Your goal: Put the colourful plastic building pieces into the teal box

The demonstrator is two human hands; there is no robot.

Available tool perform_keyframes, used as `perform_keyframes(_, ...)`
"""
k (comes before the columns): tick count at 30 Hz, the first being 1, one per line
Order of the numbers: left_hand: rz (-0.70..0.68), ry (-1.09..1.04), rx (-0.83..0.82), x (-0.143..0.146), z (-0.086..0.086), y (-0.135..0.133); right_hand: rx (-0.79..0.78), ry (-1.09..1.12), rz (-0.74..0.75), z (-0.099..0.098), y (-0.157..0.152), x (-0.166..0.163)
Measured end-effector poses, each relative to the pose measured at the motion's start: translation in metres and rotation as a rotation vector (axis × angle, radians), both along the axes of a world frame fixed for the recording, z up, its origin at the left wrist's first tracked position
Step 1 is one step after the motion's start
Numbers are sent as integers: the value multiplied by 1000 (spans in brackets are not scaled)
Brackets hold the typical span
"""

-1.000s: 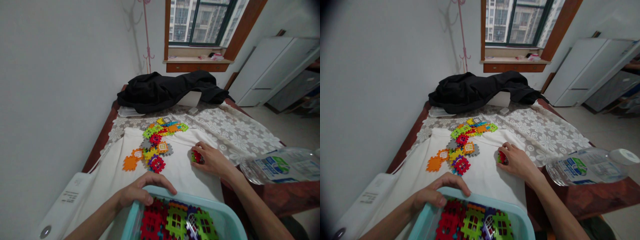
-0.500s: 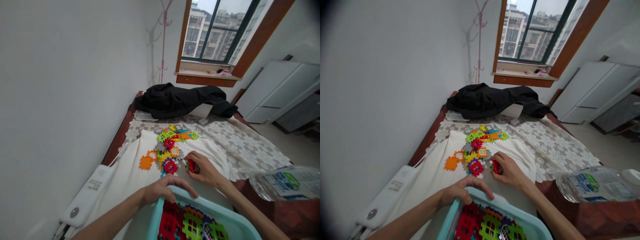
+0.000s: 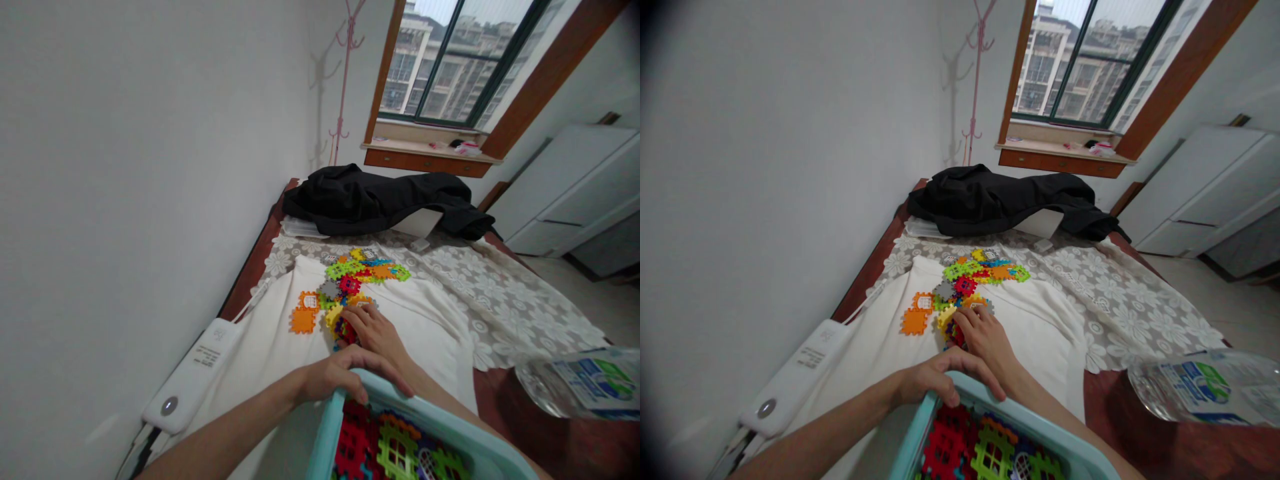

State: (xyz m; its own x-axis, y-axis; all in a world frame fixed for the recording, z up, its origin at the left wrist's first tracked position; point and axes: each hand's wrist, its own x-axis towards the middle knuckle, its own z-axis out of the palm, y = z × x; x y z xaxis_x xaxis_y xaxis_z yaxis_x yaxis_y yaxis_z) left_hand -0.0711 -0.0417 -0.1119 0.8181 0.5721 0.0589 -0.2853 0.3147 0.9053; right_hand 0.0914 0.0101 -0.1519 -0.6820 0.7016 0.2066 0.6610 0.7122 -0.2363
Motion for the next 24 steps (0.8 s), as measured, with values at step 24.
perform_keyframes(24,22,51,-138,-4,6,0,-772,1181,126,45,23,63)
